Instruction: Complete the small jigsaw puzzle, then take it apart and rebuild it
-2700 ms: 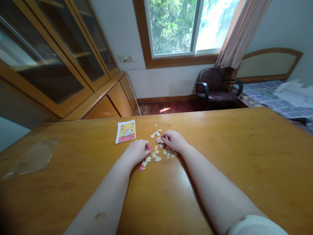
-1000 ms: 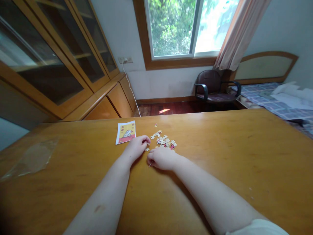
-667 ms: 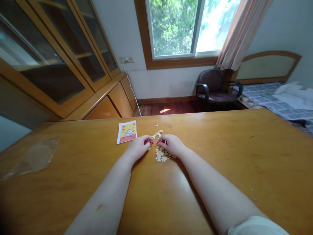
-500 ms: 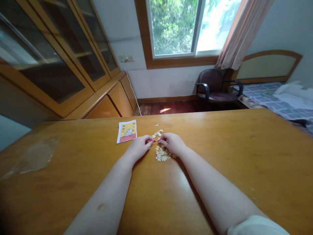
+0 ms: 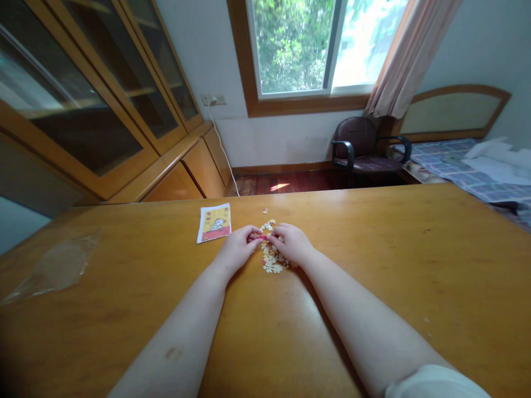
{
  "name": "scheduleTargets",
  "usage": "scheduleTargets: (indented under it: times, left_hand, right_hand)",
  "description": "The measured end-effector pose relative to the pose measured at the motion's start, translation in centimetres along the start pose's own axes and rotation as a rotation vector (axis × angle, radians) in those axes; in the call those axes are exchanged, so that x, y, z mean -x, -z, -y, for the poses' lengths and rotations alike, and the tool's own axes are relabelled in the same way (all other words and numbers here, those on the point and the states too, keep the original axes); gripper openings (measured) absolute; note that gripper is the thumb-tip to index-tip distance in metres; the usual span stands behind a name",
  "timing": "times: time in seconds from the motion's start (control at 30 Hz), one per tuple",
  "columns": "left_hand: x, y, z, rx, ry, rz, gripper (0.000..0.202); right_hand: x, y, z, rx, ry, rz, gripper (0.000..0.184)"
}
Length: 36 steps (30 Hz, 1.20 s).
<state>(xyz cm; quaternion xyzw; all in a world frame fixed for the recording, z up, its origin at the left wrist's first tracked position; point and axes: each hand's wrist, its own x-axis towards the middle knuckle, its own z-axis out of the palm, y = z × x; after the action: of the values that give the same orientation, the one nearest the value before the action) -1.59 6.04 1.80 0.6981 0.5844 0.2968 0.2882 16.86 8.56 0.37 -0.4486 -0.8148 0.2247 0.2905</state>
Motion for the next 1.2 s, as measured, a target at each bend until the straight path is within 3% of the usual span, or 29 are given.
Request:
scheduleTargets:
  times: [0.43, 0.5, 0.7, 0.83, 1.2]
  left_hand:
    - [-0.2, 0.1, 0.5, 0.322, 0.023, 0.103, 0.023]
    - [-0.1, 0.2, 0.4, 0.253, 0.029, 0.117, 0.021]
    - [-0.1, 1.8, 0.9, -0.284, 0.018, 0.076, 0.029]
    - [0.0, 2.7, 1.1, -0.525, 0.193, 0.062, 0.029]
    - [-0.1, 1.8, 1.0, -0.536, 0.251, 0.11, 0.012]
  right_hand:
    - [-0.1, 0.0, -0.6, 0.051, -0.059, -0.044, 0.023]
    - [-0.2, 0.0, -0.9, 0.042, -0.078, -0.062, 0.025]
    - [-0.3, 0.1, -1.2, 0.071, -0.138, -0.08, 0.026]
    - [-0.3, 0.2, -1.3, 0.095, -0.178, -0.09, 0.029]
    - [-0.3, 0.2, -1.4, 0.049, -0.108, -0.118, 0.027]
